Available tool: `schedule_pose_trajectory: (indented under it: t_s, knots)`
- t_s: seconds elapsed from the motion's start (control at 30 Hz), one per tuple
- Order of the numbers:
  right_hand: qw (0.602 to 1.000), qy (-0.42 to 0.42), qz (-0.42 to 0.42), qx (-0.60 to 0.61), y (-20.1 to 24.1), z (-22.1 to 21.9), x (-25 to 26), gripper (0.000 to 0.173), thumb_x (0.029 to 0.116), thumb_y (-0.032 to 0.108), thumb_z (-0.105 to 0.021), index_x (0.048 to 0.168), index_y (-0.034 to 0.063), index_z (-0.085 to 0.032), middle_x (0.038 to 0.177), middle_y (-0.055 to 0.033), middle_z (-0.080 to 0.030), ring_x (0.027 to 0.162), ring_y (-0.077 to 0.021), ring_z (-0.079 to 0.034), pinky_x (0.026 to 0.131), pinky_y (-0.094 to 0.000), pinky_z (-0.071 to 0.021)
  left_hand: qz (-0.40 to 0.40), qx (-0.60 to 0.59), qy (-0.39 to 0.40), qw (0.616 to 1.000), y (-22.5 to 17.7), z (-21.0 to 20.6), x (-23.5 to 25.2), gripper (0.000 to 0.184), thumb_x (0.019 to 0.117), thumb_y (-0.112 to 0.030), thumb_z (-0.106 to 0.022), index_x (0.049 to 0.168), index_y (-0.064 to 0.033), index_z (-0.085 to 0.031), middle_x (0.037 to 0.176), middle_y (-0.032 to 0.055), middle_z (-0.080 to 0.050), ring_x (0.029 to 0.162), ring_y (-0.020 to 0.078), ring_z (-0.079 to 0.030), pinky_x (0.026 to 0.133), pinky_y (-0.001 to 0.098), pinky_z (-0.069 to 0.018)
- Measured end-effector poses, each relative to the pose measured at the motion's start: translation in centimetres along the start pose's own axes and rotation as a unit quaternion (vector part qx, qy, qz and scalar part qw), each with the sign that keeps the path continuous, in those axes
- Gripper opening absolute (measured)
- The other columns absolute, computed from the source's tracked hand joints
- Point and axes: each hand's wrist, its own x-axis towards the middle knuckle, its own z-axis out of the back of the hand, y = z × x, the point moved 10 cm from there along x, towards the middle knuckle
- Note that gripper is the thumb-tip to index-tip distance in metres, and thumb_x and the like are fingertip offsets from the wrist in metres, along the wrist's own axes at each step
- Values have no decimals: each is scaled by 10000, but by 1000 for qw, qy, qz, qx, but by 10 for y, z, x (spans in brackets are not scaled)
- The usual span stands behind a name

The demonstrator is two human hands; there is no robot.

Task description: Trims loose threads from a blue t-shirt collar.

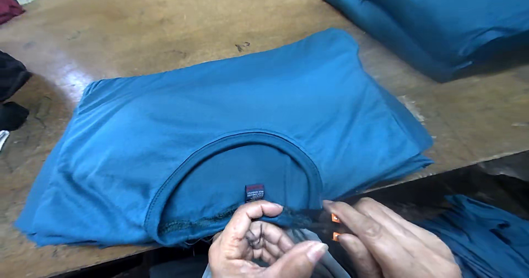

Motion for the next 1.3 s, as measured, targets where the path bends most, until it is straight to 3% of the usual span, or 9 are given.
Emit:
schedule_pose_trajectory:
  t_s: [0.1, 0.17, 0.27, 0.37, 0.57, 0.8, 1.13, 1.3]
  knots:
    - [1000, 2, 3, 13, -2, 1, -2, 429, 1106, 322, -374, 1190, 34, -681, 853, -119, -646, 769, -208, -607, 638, -311, -480, -24, 31, 5, 999, -5, -2, -1, 537, 797, 43, -832, 1242, 44, -532, 822, 119, -752, 631, 169, -728, 513, 277, -614]
    - [999, 8, 7, 35, -4, 4, -4, 417, 1106, 323, -388, 1183, 35, -679, 841, -119, -639, 759, -213, -600, 634, -313, -474, -61, 66, 24, 996, -8, -3, -2, 546, 815, 65, -808, 1298, 34, -555, 834, 95, -755, 631, 141, -720, 506, 257, -609]
    - [997, 22, 39, 57, 0, 5, -8, 384, 1101, 301, -399, 1175, 40, -671, 806, -115, -601, 733, -238, -571, 617, -333, -453, -130, 118, 55, 983, -15, -8, -1, 285, 884, 35, -752, 1165, 47, -705, 838, 64, -744, 604, 50, -660, 502, 182, -564]
    - [994, 36, 61, 78, 5, 3, -12, 370, 1097, 288, -417, 1177, 34, -674, 782, -114, -573, 710, -251, -550, 593, -344, -433, -172, 148, 64, 972, -22, -12, -1, 116, 923, 15, -717, 1029, 45, -755, 873, 87, -764, 635, 41, -673, 558, 172, -571]
    - [999, 29, 30, 30, -3, 17, -13, 367, 1092, 281, -423, 1212, 31, -663, 837, -136, -622, 744, -258, -583, 625, -361, -469, -142, 101, 90, 981, -25, -8, -8, 101, 959, 14, -683, 1038, 56, -729, 860, 118, -762, 655, 105, -714, 569, 221, -605]
    - [998, -4, 38, -48, 10, 18, 0, 358, 1080, 303, -482, 1213, 37, -680, 804, -104, -600, 720, -233, -562, 588, -332, -431, -110, 27, 94, 989, -30, -4, -10, 106, 952, 36, -683, 1046, 56, -727, 928, 150, -758, 653, 117, -706, 541, 223, -590]
    - [996, -46, 48, -64, 16, 7, 7, 345, 1083, 291, -467, 1145, 37, -691, 778, -88, -602, 697, -216, -557, 579, -322, -426, -105, 13, 90, 990, -28, -6, -9, 99, 943, 38, -692, 1031, 63, -731, 912, 148, -759, 643, 120, -704, 538, 222, -589]
    - [996, -39, 37, -71, 13, 0, 7, 318, 1080, 280, -482, 1032, 43, -689, 738, -83, -598, 665, -215, -561, 550, -327, -417, -91, 6, 106, 990, -24, -10, -8, 92, 937, 50, -694, 1019, 73, -729, 899, 155, -753, 650, 122, -703, 549, 229, -590]
